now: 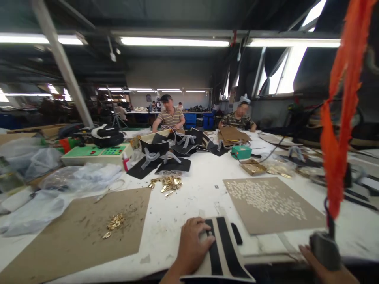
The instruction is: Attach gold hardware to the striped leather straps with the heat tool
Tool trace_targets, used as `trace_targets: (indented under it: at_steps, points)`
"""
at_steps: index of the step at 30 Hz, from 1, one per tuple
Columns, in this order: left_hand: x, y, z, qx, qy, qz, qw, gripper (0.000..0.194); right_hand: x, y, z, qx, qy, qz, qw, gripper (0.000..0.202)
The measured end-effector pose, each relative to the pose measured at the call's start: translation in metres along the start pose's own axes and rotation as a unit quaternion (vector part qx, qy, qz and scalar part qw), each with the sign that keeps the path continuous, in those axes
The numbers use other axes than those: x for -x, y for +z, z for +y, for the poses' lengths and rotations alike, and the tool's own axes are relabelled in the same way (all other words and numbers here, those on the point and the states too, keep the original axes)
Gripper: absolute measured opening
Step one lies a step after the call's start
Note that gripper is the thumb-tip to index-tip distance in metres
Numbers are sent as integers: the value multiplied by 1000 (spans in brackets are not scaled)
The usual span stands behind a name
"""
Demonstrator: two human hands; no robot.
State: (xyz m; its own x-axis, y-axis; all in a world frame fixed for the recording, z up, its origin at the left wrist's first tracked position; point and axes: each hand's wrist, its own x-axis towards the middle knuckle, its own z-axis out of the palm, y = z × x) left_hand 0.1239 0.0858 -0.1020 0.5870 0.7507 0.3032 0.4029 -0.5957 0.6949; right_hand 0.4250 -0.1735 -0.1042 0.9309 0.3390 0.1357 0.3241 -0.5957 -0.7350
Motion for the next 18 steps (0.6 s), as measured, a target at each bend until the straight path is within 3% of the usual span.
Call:
trace_targets:
  at_steps: [5,11,15,17,18]
  points:
    - [-14,3,-10,-13,30,-25,999,20,-35,-23,33,51,62,35,996,71]
    - [-15,4,-15,-19,54,-17,998,22,-53,-19,40,80,27,58,995,75]
    - [-10,4,-9,-13,45,-12,999,21,-31,-25,34,51,-55,193,978,94]
    - [-8,4,-7,-5,35,-13,999,20,-7,-27,25,35,-122,246,961,90]
    - [-7,4,-5,2,29,-13,999,20,8,-25,18,24,-160,238,958,82]
